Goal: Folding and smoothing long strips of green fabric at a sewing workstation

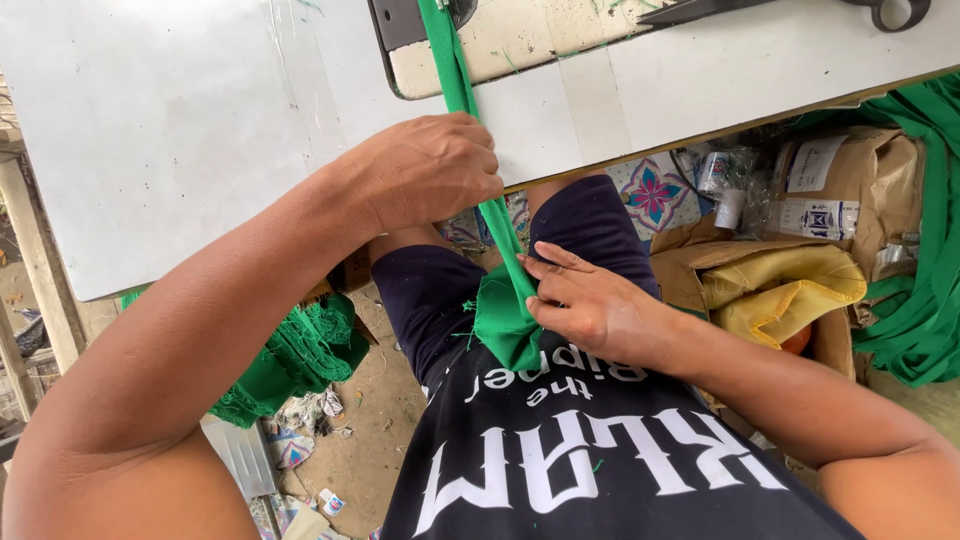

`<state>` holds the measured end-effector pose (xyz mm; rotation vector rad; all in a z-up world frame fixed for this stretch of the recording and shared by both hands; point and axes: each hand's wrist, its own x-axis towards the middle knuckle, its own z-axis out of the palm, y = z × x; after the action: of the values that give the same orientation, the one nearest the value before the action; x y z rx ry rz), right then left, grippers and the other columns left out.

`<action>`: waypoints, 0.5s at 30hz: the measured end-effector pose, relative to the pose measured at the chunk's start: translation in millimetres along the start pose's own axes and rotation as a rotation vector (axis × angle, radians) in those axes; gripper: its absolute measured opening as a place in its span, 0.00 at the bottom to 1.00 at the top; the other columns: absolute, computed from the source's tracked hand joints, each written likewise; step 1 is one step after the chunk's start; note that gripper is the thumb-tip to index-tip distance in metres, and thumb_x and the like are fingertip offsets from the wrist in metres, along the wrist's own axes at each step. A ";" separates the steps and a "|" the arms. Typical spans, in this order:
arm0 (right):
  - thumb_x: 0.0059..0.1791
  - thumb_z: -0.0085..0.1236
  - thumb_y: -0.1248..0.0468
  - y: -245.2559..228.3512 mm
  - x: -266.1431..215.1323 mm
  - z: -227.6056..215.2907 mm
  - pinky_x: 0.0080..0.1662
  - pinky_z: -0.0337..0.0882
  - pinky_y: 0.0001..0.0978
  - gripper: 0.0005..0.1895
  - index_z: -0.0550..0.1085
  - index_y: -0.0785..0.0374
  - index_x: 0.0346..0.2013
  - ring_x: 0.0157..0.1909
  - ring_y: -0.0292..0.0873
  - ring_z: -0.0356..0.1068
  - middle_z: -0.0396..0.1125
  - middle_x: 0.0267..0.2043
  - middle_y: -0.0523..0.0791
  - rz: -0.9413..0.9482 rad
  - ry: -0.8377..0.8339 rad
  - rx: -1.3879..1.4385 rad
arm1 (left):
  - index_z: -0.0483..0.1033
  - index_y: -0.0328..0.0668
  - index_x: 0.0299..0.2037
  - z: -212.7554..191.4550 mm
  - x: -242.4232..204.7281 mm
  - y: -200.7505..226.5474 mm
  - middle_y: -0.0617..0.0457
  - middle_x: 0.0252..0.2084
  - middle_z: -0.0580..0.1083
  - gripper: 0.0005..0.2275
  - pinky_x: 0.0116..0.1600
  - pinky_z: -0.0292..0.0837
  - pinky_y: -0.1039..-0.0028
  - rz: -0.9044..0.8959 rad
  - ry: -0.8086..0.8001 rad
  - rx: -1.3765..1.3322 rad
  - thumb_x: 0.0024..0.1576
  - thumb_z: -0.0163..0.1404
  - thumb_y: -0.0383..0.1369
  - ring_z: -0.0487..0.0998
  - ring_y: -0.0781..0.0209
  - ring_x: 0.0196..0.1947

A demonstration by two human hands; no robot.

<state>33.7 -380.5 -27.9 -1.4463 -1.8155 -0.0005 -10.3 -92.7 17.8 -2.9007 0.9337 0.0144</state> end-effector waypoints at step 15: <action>0.53 0.54 0.70 -20.6 7.7 -3.8 0.64 0.67 0.57 0.05 0.75 0.69 0.33 0.51 0.56 0.76 0.64 0.30 0.47 0.008 0.008 -0.116 | 0.77 0.52 0.29 -22.5 22.8 7.5 0.62 0.28 0.63 0.08 0.43 0.74 0.74 -0.054 -0.160 -0.014 0.60 0.56 0.39 0.70 0.65 0.35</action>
<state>18.8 -383.1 -11.5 -1.5320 -1.8288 -0.1095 3.3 -114.1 38.6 -2.8845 0.8311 0.2460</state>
